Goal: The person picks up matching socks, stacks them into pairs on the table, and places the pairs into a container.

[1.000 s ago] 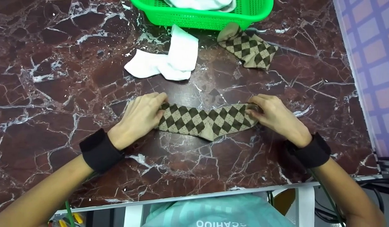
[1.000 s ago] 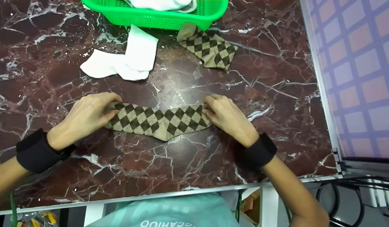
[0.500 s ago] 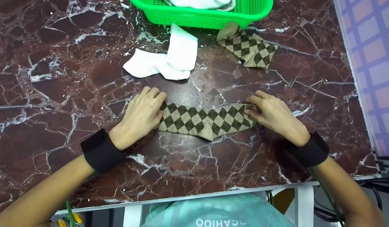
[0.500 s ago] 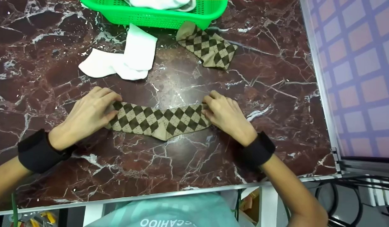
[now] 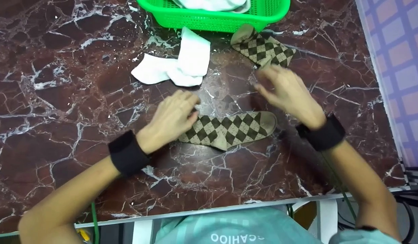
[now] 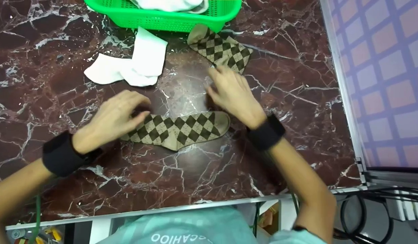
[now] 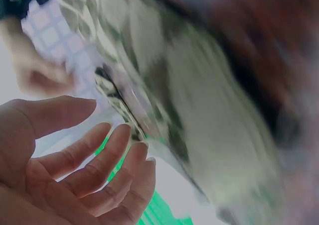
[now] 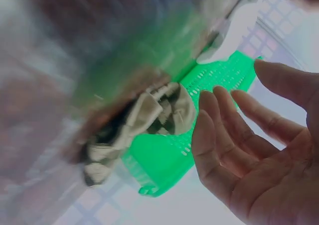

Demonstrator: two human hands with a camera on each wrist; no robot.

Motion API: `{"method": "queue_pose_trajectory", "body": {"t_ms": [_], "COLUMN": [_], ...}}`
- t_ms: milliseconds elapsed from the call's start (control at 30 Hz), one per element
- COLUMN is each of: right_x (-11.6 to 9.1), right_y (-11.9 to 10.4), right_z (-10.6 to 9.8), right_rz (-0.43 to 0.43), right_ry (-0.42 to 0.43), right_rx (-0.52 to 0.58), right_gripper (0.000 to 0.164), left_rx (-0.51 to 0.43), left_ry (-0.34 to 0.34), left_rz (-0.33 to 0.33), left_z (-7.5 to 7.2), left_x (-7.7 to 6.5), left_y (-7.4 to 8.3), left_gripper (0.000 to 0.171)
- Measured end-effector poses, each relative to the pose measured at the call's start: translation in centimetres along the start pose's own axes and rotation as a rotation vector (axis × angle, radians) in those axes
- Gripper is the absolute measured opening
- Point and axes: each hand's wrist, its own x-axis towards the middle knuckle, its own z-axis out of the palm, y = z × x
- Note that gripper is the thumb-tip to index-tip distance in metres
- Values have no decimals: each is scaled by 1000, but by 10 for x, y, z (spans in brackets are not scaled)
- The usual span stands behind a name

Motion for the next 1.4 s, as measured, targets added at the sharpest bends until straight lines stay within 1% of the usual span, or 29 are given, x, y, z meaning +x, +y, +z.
{"method": "queue_pose_trajectory", "body": {"t_ms": [67,100,133,200,233,300,367,400,500,600,733,833,900,967,1033,1200,1333,1400], "right_x": [22,34,45,66,76,92,103,108,120,127,134,136,135,130,123,102,83,72], "right_y": [-1,0,0,2,4,7,10,11,12,13,18,24,27,30,29,13,-5,-12], "right_z": [-1,-2,-2,-1,1,5,10,14,25,35,40,40,39,38,34,16,-5,-16], "right_rz": [38,72,114,233,301,415,496,522,532,524,550,571,571,561,544,481,381,317], "right_ry": [-16,-25,-30,-29,-18,-4,1,0,-3,1,-10,-10,0,14,15,46,128,185], "right_rx": [25,35,47,48,33,-35,-118,-163,-291,-356,-354,-345,-336,-323,-306,-261,-228,-215], "right_gripper": [28,28,30,35,39,52,63,66,70,72,65,51,41,31,25,24,25,24], "left_rx": [7,17,27,41,41,37,35,32,33,41,49,42,36,28,21,27,38,35], "left_ry": [-4,1,8,21,23,20,14,11,20,22,7,-14,-27,-41,-45,-38,-23,-9], "left_rz": [7,11,16,24,29,40,50,54,54,54,53,42,32,29,28,29,35,40], "left_z": [3,5,6,8,9,10,11,11,11,10,9,9,8,8,9,9,9,9], "left_x": [-1,-1,-1,-2,-3,-3,-3,-3,-4,-5,-6,-6,-6,-5,-3,-2,-1,0], "left_y": [4,6,7,9,9,11,12,13,13,14,16,18,19,21,21,21,21,22], "left_gripper": [18,18,17,17,16,15,15,15,14,15,18,20,21,20,19,18,18,18]}}
